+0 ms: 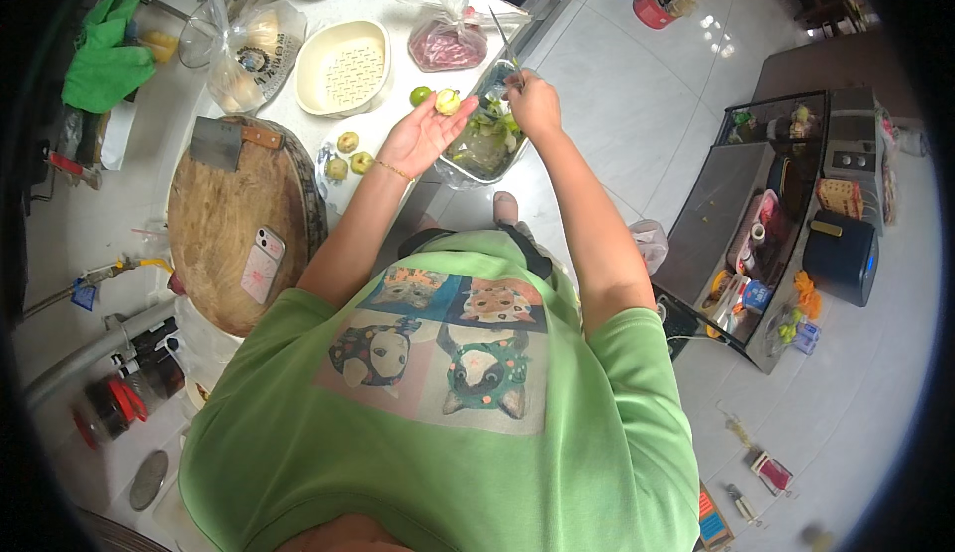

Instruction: The person peels several small green fruits with a knife over a container, discarding the peels. They then wash the knife at the sink and place it on a cutting board. Finally, they gather additional fruit from a bag and place them into a bowl.

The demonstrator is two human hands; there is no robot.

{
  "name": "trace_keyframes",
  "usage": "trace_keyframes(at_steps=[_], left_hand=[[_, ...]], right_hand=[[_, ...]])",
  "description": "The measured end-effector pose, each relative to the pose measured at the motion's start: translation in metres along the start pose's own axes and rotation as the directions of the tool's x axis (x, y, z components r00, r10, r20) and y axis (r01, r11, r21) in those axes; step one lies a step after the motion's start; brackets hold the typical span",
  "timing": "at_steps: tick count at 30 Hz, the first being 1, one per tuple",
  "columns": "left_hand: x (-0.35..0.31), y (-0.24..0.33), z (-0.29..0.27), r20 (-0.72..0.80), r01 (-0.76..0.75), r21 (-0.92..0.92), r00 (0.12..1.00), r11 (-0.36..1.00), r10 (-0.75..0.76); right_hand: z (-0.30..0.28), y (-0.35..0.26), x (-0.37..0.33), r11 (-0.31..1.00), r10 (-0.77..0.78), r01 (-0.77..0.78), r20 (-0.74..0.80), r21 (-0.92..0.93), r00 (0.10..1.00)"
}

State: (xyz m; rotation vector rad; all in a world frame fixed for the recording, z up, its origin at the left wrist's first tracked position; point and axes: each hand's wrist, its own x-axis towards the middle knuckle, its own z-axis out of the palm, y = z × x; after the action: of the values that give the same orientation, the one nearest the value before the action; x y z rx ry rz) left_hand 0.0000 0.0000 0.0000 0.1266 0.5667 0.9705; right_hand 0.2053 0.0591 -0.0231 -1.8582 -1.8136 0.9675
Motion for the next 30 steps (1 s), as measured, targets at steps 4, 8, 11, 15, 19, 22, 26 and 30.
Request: trace_keyframes(at_steps=[4,8,11,15,19,22,26,30], left_hand=[[-0.002,0.005,0.004,-0.021,-0.015,0.006,1.000,1.000,0.015],[0.004,0.004,0.008,-0.039,-0.050,-0.003,0.998,0.999,0.050],[0.007,0.000,0.007,-0.036,-0.071,-0.005,0.997,0.997,0.070],[0.010,-0.006,0.008,-0.060,-0.103,0.043,0.993,0.994,0.105],[0.011,-0.008,0.010,-0.017,-0.124,0.041,0.992,0.991,0.125],[0.010,-0.009,0.013,-0.013,-0.138,0.049,0.990,0.989,0.139],[0.009,-0.010,0.015,-0.014,-0.140,0.086,0.990,0.986,0.142],[0.008,-0.010,0.015,0.004,-0.139,0.071,0.990,0.988,0.139]], right_hand=[[-0.002,-0.027,-0.019,0.999,-0.039,0.040,-0.061,0.016,0.997],[-0.012,-0.054,-0.055,0.972,-0.193,0.199,-0.060,0.121,0.979],[-0.018,-0.067,-0.084,0.952,-0.294,0.286,0.074,0.106,0.953],[-0.019,-0.073,-0.098,0.939,-0.342,0.343,0.073,0.007,0.937],[-0.019,-0.069,-0.099,0.942,-0.333,0.336,0.069,-0.026,0.940],[-0.019,-0.067,-0.100,0.939,-0.340,0.342,0.052,-0.039,0.939],[-0.019,-0.066,-0.100,0.936,-0.349,0.350,0.032,-0.043,0.937],[-0.019,-0.067,-0.101,0.936,-0.349,0.349,0.005,-0.037,0.937]])
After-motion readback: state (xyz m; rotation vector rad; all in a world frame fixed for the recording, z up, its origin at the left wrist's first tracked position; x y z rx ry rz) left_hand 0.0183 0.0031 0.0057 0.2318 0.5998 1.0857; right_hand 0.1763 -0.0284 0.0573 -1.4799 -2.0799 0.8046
